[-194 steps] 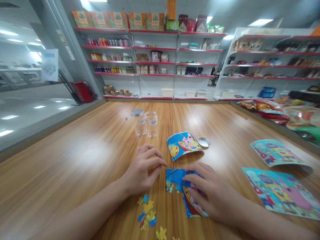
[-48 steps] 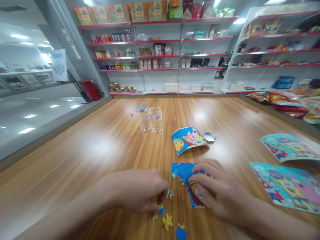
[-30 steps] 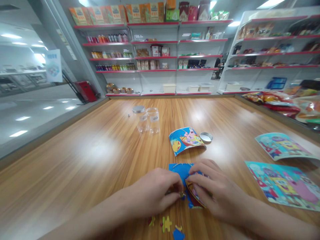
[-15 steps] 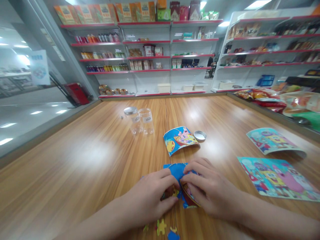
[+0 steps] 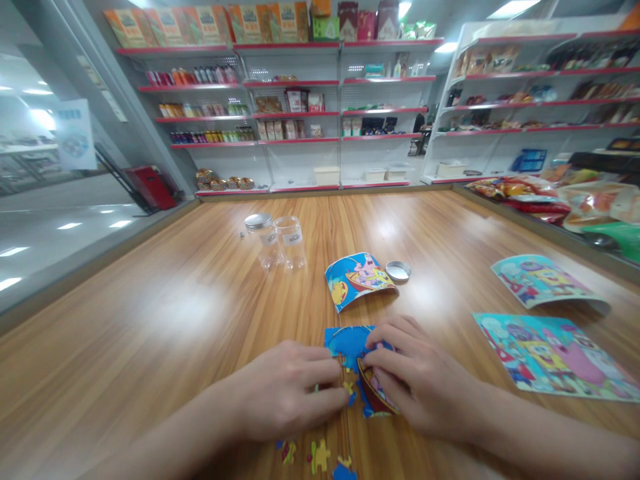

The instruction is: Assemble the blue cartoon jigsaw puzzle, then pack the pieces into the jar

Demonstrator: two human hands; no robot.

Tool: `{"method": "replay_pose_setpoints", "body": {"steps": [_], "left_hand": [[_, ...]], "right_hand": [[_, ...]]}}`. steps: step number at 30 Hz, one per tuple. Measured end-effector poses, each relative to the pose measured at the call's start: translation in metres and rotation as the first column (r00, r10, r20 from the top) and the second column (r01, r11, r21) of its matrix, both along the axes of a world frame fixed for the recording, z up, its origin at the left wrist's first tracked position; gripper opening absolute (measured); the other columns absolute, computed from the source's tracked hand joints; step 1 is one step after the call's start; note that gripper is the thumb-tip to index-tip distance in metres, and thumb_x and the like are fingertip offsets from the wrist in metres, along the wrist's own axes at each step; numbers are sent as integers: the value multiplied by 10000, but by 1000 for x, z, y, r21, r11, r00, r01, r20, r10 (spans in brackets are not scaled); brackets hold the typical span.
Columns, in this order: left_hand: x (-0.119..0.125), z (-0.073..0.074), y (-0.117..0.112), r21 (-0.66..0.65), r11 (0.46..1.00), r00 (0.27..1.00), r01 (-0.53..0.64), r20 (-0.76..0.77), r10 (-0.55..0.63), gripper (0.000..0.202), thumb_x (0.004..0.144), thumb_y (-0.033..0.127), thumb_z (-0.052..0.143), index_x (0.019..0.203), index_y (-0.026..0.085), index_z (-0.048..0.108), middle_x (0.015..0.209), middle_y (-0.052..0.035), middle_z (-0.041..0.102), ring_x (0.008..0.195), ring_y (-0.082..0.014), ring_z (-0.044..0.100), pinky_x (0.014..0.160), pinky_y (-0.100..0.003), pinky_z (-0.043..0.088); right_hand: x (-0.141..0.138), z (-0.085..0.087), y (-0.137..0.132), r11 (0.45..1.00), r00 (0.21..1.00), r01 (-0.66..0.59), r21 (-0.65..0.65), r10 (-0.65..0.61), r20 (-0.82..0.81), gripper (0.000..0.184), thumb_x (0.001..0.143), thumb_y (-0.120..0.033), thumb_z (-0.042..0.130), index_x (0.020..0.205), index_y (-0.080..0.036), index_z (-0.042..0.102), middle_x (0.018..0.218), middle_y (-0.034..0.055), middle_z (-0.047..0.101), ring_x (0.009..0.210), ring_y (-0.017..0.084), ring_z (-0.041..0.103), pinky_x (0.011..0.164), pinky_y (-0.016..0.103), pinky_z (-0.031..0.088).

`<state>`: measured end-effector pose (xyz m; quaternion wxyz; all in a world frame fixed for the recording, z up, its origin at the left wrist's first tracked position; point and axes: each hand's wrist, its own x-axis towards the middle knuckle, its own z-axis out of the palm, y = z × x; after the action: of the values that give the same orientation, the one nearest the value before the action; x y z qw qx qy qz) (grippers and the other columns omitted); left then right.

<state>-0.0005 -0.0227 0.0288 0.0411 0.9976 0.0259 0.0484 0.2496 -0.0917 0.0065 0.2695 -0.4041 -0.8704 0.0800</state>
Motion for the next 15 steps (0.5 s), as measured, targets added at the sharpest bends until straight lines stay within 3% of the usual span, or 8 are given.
{"method": "replay_pose_setpoints", "body": {"steps": [2, 6, 8, 15], "left_hand": [[0, 0, -1, -4, 999, 999, -48, 17, 48, 290, 1042, 209, 379, 943, 179, 650, 844, -53, 632, 727, -186, 512, 597, -357, 341], [3, -7, -8, -71, 964, 965, -256, 44, 260, 359, 991, 498, 507, 886, 174, 618, 872, -61, 644, 738, -207, 567, 601, -348, 380], [5, -9, -11, -89, 945, 948, -316, 10, 318, 393, 956, 556, 539, 883, 176, 606, 868, -56, 646, 727, -212, 590, 582, -341, 380], [3, -6, -10, -181, 922, 937, -343, 7, 350, 132, 958, 299, 505, 911, 200, 581, 873, -23, 644, 730, -182, 618, 607, -305, 415]], "right_hand": [[0, 0, 1, 1000, 1000, -1, -2, 1, -1, 167, 964, -145, 502, 992, -180, 664, 1022, 86, 601, 940, 242, 513, 853, 464, 418], [1, 0, 2, 1000, 1000, -1, 3, 1, -6, 170, 969, -147, 504, 1004, -182, 666, 1024, 85, 599, 951, 244, 514, 864, 469, 412], [1, -1, 2, 1000, 1000, -3, 0, 3, -7, 177, 969, -147, 503, 1019, -184, 668, 1022, 84, 600, 949, 244, 515, 865, 468, 410], [1, -3, 0, 1000, 1000, 2, -9, -2, -12, 180, 969, -152, 511, 1050, -195, 666, 1032, 79, 604, 949, 243, 515, 867, 461, 407]]}}
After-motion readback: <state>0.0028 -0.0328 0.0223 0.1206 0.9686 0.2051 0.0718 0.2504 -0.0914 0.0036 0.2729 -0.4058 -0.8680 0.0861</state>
